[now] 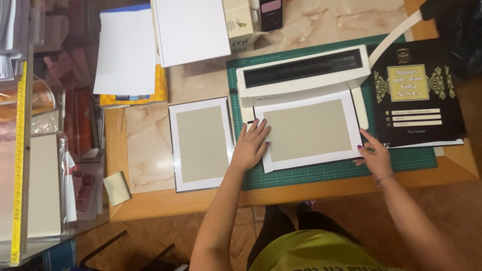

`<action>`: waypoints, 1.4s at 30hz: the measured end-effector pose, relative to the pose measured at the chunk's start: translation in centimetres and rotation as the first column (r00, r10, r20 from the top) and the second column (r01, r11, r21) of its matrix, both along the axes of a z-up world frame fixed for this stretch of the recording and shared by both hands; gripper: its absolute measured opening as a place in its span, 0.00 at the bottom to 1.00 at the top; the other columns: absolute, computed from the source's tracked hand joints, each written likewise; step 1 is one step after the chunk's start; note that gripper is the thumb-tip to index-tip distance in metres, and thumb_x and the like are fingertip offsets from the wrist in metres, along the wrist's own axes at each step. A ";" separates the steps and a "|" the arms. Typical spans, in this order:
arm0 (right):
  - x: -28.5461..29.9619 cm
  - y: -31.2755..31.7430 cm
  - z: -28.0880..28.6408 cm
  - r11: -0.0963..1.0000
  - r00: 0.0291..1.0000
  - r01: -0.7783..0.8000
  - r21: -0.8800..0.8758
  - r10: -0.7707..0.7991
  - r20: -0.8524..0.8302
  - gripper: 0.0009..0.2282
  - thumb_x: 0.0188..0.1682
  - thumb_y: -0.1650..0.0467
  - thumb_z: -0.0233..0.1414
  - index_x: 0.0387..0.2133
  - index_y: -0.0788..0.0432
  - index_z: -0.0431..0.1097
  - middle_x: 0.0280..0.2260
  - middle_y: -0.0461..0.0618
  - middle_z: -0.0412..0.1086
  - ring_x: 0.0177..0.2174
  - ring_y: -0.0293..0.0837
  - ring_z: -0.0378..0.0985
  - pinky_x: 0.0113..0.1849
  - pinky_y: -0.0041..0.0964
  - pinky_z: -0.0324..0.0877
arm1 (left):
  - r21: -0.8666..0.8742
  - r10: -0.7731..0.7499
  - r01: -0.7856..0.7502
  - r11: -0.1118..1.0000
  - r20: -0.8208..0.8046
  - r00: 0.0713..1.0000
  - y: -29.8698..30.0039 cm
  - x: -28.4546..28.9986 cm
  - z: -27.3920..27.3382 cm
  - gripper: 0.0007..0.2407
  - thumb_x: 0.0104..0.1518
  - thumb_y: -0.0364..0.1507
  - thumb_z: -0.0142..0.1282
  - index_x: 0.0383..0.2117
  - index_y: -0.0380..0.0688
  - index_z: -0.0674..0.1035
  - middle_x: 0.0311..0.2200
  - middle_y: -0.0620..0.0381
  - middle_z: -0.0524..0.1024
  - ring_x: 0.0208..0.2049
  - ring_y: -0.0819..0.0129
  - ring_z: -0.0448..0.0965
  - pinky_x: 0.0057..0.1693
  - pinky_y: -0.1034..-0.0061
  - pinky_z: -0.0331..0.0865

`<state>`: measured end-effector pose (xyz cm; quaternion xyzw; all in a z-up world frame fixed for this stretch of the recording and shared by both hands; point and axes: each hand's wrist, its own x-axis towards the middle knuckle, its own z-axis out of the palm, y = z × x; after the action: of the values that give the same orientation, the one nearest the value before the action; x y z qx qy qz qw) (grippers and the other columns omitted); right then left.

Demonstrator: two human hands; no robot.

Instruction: The person places a framed document into a laminating machine and pulls the handle to feed it through. They then retrieve a black book from the table, place it into the machine, and pull the handle again. The person repeats this process with another framed document, feeding it through the laminator.

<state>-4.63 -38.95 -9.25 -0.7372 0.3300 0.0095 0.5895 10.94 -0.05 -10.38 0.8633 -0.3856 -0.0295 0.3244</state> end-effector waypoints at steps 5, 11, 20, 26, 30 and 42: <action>0.5 -0.3 -1.3 0.999 1.000 -0.003 -0.040 0.003 0.014 0.28 0.54 0.81 0.49 0.68 0.49 0.61 0.32 0.47 0.59 0.21 0.45 0.72 0.30 0.35 0.77 | 0.132 0.053 -0.065 0.989 0.088 0.995 -0.4 0.0 -1.0 0.22 0.68 0.36 0.45 0.66 0.41 0.67 0.71 0.52 0.57 0.73 0.51 0.51 0.73 0.46 0.42; 1.4 -0.5 -1.0 0.997 0.999 0.024 -0.071 -0.022 0.025 0.28 0.53 0.81 0.49 0.68 0.49 0.62 0.34 0.49 0.64 0.19 0.43 0.68 0.27 0.31 0.74 | 0.194 0.072 -0.110 0.975 0.192 0.979 -1.5 0.8 -1.6 0.22 0.68 0.38 0.44 0.66 0.42 0.66 0.72 0.53 0.57 0.73 0.52 0.52 0.73 0.45 0.44; 2.2 0.0 0.1 0.998 1.000 0.010 -0.060 -0.010 0.007 0.28 0.54 0.81 0.49 0.69 0.49 0.61 0.32 0.45 0.61 0.20 0.39 0.64 0.29 0.32 0.75 | 0.180 0.066 -0.110 0.978 0.235 0.970 -1.0 1.2 -2.0 0.22 0.69 0.38 0.44 0.67 0.43 0.66 0.71 0.53 0.57 0.73 0.52 0.53 0.73 0.45 0.46; 2.5 -0.1 0.2 0.995 0.999 -0.017 -0.095 0.015 -0.028 0.29 0.54 0.81 0.49 0.69 0.49 0.60 0.34 0.49 0.59 0.23 0.42 0.65 0.31 0.36 0.76 | 0.140 0.101 -0.145 0.979 0.281 0.954 -0.8 1.3 -2.2 0.23 0.67 0.39 0.50 0.66 0.44 0.67 0.70 0.51 0.59 0.72 0.51 0.55 0.72 0.44 0.49; 2.9 -1.1 2.5 0.648 0.889 -0.456 -0.610 0.313 -0.333 0.25 0.55 0.63 0.51 0.68 0.46 0.62 0.46 0.55 0.63 0.36 0.48 0.72 0.33 0.38 0.74 | 0.031 0.121 -0.129 0.991 0.197 0.973 0.7 0.3 -1.0 0.24 0.64 0.45 0.51 0.59 0.43 0.71 0.64 0.45 0.66 0.68 0.44 0.62 0.70 0.42 0.52; 7.9 -8.0 0.6 -0.318 0.208 -0.550 -0.772 0.844 -0.495 0.54 0.34 0.38 0.49 0.72 0.47 0.37 0.73 0.66 0.31 0.69 0.60 0.36 0.64 0.52 0.41 | 0.330 -0.054 0.007 0.944 0.134 0.990 2.3 -0.5 1.0 0.53 0.43 0.65 0.61 0.72 0.47 0.53 0.74 0.41 0.42 0.75 0.40 0.39 0.71 0.35 0.37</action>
<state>3.29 -46.92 -8.70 -0.9353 -0.3418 0.0902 -0.0172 10.42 2.29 -9.37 0.8991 -0.4104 -0.0371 0.1476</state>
